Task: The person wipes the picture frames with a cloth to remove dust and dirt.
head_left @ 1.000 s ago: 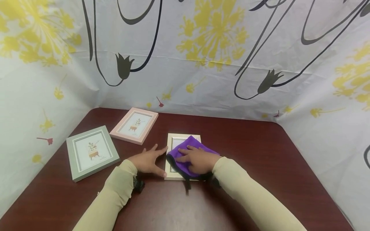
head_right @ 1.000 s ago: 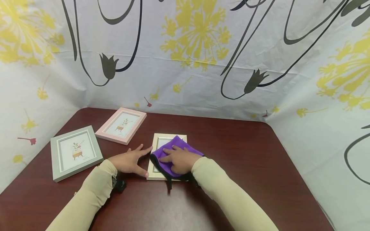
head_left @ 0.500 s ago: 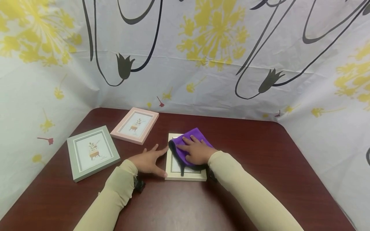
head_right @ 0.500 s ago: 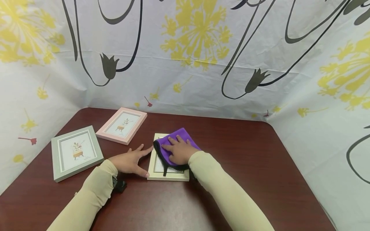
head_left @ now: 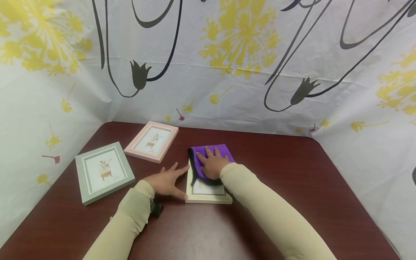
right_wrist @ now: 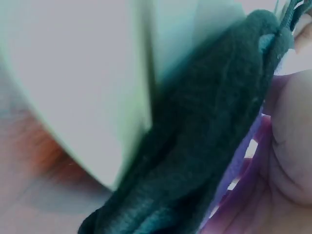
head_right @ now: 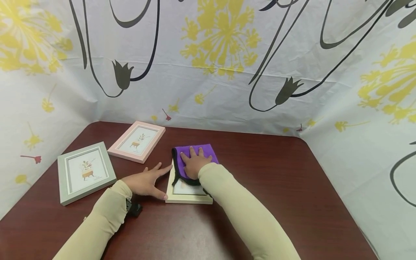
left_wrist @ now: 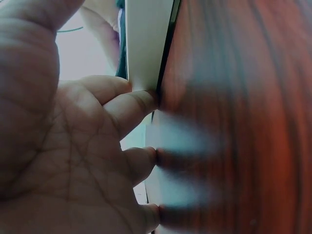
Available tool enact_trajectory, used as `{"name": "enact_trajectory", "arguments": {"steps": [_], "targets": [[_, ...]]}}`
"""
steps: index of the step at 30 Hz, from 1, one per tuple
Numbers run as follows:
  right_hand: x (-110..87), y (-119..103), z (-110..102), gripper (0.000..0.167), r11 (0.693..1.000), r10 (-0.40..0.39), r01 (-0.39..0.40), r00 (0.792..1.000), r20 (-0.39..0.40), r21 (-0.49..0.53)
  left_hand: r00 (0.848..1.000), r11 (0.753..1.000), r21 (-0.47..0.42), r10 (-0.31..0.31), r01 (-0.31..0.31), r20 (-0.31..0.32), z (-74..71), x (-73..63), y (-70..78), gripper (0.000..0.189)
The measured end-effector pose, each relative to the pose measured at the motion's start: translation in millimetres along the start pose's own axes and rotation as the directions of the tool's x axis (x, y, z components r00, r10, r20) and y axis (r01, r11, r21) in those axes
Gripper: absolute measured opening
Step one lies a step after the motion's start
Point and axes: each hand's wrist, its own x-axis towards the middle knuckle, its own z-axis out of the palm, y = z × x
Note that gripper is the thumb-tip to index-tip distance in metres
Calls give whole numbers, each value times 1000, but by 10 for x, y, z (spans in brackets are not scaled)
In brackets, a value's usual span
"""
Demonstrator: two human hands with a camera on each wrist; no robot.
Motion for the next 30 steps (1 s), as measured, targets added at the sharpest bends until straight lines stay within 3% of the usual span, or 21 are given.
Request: {"name": "enact_trajectory", "arguments": {"steps": [6, 11, 23, 30], "targets": [[109, -28, -20, 61, 999, 45, -45, 999, 0, 8, 1000, 1000, -16, 19, -19, -3, -24, -17, 5, 114], [88, -22, -40, 61, 999, 33, -33, 999, 1, 28, 1000, 1000, -12, 28, -28, -9, -25, -15, -10, 111], [-188, 10, 17, 58, 1000, -27, 27, 999, 20, 3, 1000, 1000, 2, 5, -5, -22, 45, 2, -2, 110], [-359, 22, 5, 57, 989, -141, 141, 990, 5, -39, 999, 1000, -2, 3, -3, -34, 13, 6, 11, 108]]}}
